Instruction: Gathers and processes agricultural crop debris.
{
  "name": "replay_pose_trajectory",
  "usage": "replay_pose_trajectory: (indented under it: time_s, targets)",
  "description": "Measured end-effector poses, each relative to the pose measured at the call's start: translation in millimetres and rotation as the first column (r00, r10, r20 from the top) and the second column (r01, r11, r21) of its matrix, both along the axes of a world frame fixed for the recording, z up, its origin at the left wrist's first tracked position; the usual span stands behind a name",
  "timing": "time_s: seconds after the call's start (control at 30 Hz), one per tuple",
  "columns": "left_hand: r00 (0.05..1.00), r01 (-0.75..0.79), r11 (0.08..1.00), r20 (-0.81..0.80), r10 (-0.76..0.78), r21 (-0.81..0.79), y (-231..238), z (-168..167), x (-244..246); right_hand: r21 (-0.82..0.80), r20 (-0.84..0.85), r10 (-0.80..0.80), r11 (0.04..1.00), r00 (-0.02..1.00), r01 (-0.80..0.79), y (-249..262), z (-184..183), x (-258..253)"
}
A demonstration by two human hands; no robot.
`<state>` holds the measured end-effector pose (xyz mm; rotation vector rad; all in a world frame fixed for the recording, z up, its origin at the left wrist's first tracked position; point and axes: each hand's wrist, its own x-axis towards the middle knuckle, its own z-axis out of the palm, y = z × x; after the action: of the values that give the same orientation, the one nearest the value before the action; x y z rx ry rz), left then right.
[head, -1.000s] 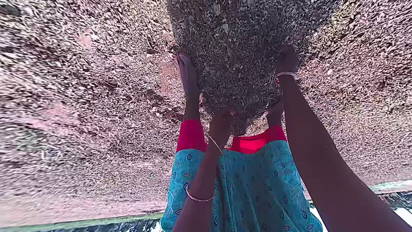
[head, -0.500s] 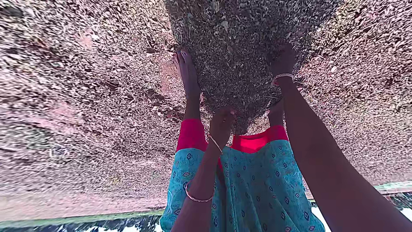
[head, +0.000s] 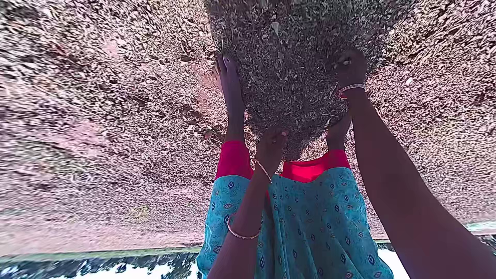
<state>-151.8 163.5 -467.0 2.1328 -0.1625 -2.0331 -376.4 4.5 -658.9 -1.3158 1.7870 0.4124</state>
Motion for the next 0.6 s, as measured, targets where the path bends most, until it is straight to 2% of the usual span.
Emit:
replay_pose_trajectory:
  time_s: [0.07, 0.13, 0.2, 0.27, 0.37, 0.47, 0.53, 0.6]
  targets:
    - [1.000, 0.015, 1.000, -0.007, -0.014, 0.008, -4.4, 4.5, 1.7, 0.037, 0.062, -0.122, 0.992, 0.991, 0.119, 3.7, 7.3, -1.3]
    - [1.000, 0.005, 1.000, -0.011, -0.005, -0.004, -3.2, 5.8, 1.8, 0.142, 0.177, -0.222, 0.970, 0.959, 0.198, 12.7, 13.2, 4.2]
    - [1.000, 0.006, 1.000, -0.013, -0.006, -0.015, 0.2, 7.2, 1.6, 0.255, 0.262, -0.223, 0.954, 0.939, 0.155, 20.6, 18.4, 15.2]
    - [1.000, 0.004, 1.000, -0.017, -0.004, -0.019, 0.8, 6.5, 1.1, 0.257, 0.252, -0.104, 0.966, 0.962, 0.037, 25.1, 20.4, 33.0]
    - [1.000, -0.011, 1.000, 0.001, 0.011, -0.018, 1.8, -1.9, -0.8, 0.125, 0.184, 0.146, 0.977, 0.972, -0.171, 28.4, 6.5, 57.9]
    - [1.000, -0.025, 0.999, 0.002, 0.025, -0.035, 5.1, -3.1, -0.1, 0.135, 0.155, 0.383, 0.905, 0.911, -0.404, 29.0, -6.0, 75.7]
    - [0.999, -0.031, 0.999, 0.012, 0.031, -0.040, 6.1, -2.6, 0.9, 0.157, 0.144, 0.417, 0.886, 0.897, -0.437, 28.2, -7.6, 78.3]
    - [1.000, -0.014, 0.999, 0.016, 0.014, -0.033, 5.4, -0.3, 2.0, 0.167, 0.123, 0.312, 0.929, 0.942, -0.330, 28.5, -1.5, 70.7]
